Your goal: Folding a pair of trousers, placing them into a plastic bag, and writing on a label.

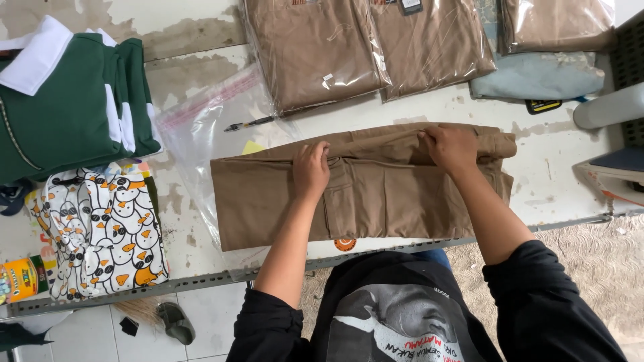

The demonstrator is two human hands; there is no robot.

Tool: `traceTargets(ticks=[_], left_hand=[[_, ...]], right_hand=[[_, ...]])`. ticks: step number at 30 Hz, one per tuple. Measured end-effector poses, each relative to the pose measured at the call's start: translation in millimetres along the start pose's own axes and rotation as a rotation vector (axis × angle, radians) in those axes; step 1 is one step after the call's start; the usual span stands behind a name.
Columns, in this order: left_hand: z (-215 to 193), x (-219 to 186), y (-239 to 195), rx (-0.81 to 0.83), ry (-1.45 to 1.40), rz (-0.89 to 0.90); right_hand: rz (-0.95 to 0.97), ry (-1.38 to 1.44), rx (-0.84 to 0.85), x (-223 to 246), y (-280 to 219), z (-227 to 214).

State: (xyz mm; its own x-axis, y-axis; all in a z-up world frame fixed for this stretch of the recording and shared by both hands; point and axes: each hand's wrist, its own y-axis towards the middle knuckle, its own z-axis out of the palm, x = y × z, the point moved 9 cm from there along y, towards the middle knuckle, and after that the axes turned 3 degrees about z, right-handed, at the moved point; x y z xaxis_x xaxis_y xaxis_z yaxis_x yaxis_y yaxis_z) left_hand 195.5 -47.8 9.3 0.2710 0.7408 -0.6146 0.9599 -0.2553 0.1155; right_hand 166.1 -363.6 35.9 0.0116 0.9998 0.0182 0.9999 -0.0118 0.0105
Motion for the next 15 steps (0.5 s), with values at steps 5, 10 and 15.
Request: traceTargets(ticks=[5,10,15], left_hand=[[7.4,7.8,12.7,-0.018,-0.044,0.021],[11.4,12.8,25.9,-0.031,-0.049,0.055],[5.4,19.7,35.1,0.069,0.07,0.035]], right_hand=[[0.021,0.078,0.104,-9.6,22.4,22.1],[0.073,0.1,0.181,-17.1,32.1,40.4],[-0.003,0.11,0.128,-16.9,44.1,58.5]])
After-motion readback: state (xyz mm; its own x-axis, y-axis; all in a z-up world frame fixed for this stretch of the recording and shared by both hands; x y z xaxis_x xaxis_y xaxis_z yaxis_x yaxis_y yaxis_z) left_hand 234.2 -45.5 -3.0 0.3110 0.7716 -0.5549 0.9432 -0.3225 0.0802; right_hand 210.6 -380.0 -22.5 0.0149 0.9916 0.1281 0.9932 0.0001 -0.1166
